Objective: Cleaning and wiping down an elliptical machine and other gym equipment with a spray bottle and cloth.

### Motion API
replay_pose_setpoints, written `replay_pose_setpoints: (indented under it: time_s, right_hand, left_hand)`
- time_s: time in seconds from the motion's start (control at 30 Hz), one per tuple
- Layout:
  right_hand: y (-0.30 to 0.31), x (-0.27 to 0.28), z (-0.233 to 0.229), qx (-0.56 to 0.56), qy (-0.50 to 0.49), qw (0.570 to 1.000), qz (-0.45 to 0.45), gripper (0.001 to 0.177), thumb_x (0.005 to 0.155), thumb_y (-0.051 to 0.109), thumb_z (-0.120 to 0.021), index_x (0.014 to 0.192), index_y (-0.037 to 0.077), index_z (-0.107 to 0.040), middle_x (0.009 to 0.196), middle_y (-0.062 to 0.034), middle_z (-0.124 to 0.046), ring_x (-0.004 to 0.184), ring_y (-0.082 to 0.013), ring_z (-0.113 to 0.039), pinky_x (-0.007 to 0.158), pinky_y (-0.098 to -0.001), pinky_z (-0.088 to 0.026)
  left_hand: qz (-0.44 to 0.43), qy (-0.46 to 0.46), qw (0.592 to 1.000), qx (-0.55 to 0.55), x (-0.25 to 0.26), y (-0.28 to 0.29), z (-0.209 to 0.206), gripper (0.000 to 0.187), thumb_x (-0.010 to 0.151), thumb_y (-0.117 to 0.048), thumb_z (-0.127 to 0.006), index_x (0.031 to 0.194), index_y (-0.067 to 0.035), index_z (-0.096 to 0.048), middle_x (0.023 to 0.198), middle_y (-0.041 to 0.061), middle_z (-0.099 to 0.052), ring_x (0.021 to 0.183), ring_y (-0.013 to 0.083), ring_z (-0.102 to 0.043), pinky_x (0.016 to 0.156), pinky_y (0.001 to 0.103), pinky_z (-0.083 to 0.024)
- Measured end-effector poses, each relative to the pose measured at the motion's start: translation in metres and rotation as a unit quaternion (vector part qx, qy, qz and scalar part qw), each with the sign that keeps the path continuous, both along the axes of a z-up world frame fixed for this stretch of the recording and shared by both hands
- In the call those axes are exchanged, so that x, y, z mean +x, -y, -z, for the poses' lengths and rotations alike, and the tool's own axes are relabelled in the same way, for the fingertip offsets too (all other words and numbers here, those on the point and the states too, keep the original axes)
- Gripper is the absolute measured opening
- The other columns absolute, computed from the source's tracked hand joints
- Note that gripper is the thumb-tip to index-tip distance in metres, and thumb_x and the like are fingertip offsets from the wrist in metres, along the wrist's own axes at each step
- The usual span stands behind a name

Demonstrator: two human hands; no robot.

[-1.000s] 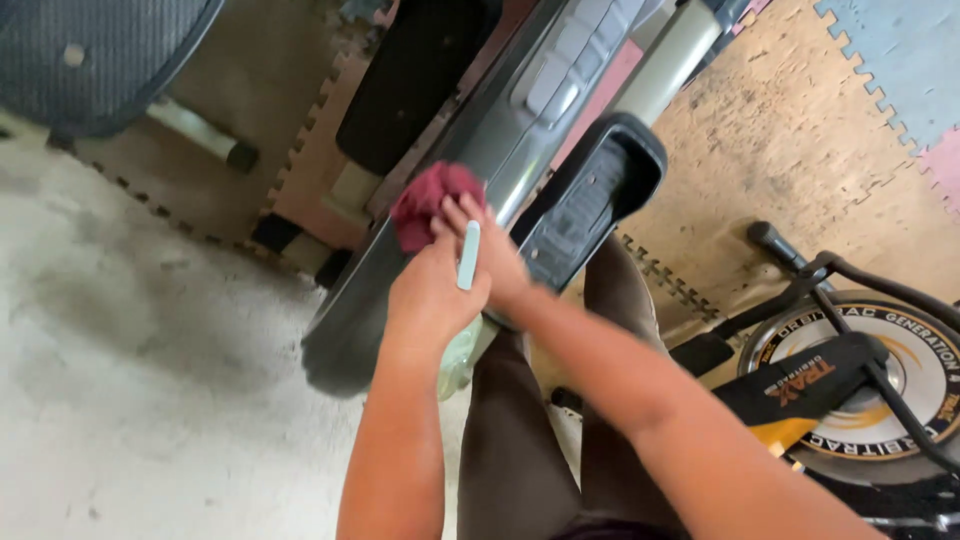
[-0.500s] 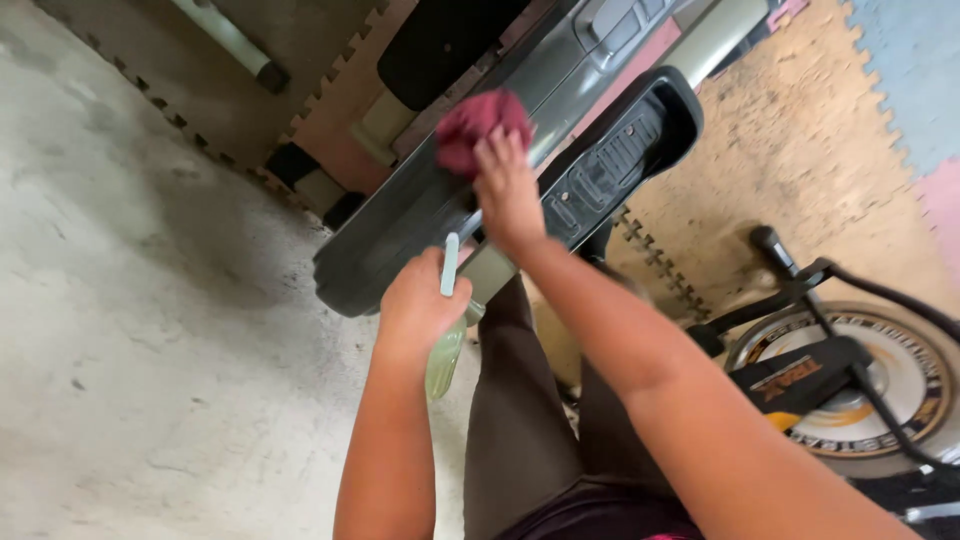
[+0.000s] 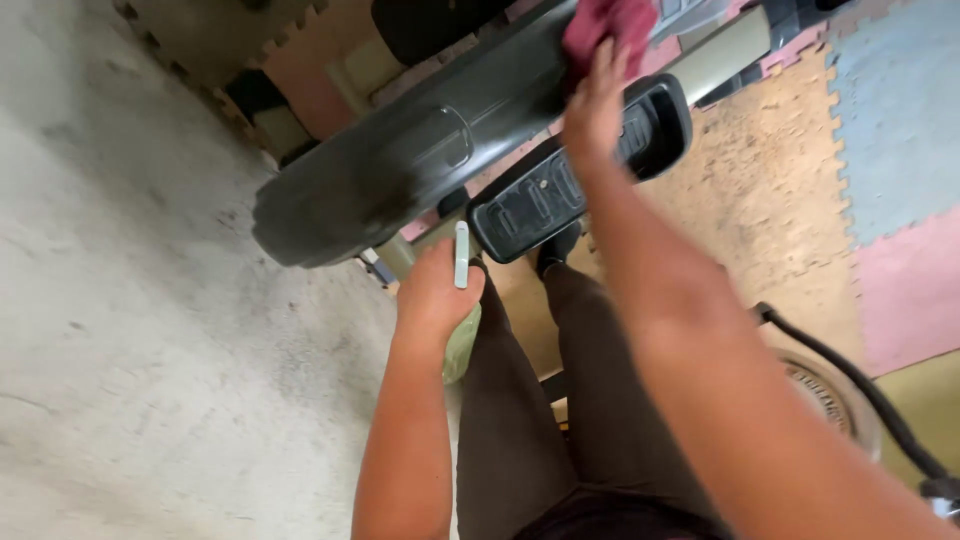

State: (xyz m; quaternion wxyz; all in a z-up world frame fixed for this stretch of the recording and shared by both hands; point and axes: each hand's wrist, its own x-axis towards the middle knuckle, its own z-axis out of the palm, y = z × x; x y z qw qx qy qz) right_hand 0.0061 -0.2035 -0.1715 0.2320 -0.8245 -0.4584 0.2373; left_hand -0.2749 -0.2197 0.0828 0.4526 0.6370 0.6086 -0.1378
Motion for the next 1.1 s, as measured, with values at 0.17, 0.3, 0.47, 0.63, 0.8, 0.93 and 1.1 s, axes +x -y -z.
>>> replay_pose_setpoints:
  time_s: [0.17,0.3,0.47,0.63,0.8,0.93,1.1]
  right_hand:
    - [0.035,-0.137,-0.05,0.151,0.01,0.983,0.107,0.059,0.091,-0.002,-0.06,0.15,0.006,-0.052,0.148,-0.0278,-0.049,0.136,-0.0488,-0.051,0.117,-0.0462,-0.042]
    - [0.087,-0.217,-0.071,-0.063,-0.139,0.988,-0.029,0.046,0.095,0.008,-0.059,0.141,0.008,-0.057,0.137,-0.0185,-0.061,0.127,-0.0414,-0.06,0.112,-0.0445,-0.048]
    - [0.121,-0.236,-0.085,0.001,0.012,0.898,-0.441,0.059,0.083,0.008,-0.06,0.141,0.014,-0.061,0.141,-0.0157,-0.056,0.13,-0.0418,-0.049,0.109,-0.0472,-0.042]
    - [0.113,-0.223,-0.099,-0.09,0.008,0.949,-0.302,0.061,0.085,0.012,-0.064,0.145,0.01,-0.055,0.147,-0.0173,-0.05,0.134,-0.0421,-0.047,0.11,-0.0484,-0.042]
    - [0.146,-0.269,-0.094,-0.067,0.063,0.965,-0.246,0.067,0.081,0.01,-0.064,0.146,0.001,-0.05,0.147,-0.0252,-0.045,0.134,-0.0478,-0.041,0.113,-0.05,-0.039]
    - [0.161,-0.236,-0.097,-0.072,0.095,0.935,-0.335,0.065,0.084,0.008,-0.061,0.148,0.002,-0.049,0.149,-0.023,-0.045,0.136,-0.0445,-0.041,0.114,-0.0486,-0.039]
    - [0.169,-0.17,-0.14,-0.128,0.055,0.952,-0.274,0.056,0.088,0.005,-0.06,0.144,0.007,-0.056,0.148,-0.0173,-0.049,0.13,-0.0414,-0.046,0.104,-0.0482,-0.043]
  left_hand:
    - [-0.068,0.002,0.996,0.053,-0.015,0.032,0.013,0.04,0.082,-0.033,-0.063,0.111,-0.005,-0.061,0.107,0.023,-0.065,0.101,0.0459,-0.062,0.084,0.057,-0.05]
    - [-0.111,-0.011,0.993,0.044,-0.038,0.055,0.012,0.037,0.082,-0.033,-0.062,0.105,-0.004,-0.06,0.107,0.021,-0.066,0.102,0.0444,-0.062,0.084,0.056,-0.051]
    - [-0.135,-0.043,0.99,0.017,-0.076,0.081,0.005,0.038,0.082,-0.034,-0.063,0.104,-0.003,-0.06,0.105,0.022,-0.067,0.102,0.0443,-0.063,0.087,0.055,-0.051]
    - [-0.154,-0.033,0.987,0.034,-0.112,0.1,0.005,0.037,0.081,-0.033,-0.062,0.106,-0.005,-0.062,0.107,0.023,-0.068,0.102,0.045,-0.063,0.086,0.055,-0.051]
    - [-0.146,-0.027,0.987,0.054,-0.137,0.112,0.006,0.036,0.082,-0.032,-0.062,0.105,-0.004,-0.063,0.108,0.023,-0.068,0.102,0.0451,-0.064,0.086,0.055,-0.051]
    - [-0.129,-0.033,0.99,0.05,-0.151,0.12,-0.006,0.037,0.082,-0.033,-0.063,0.106,-0.005,-0.063,0.106,0.023,-0.068,0.101,0.0447,-0.064,0.086,0.055,-0.052]
    - [-0.072,-0.019,0.996,0.04,-0.154,0.123,-0.031,0.038,0.081,-0.034,-0.064,0.106,-0.005,-0.062,0.106,0.02,-0.067,0.097,0.0424,-0.065,0.082,0.055,-0.053]
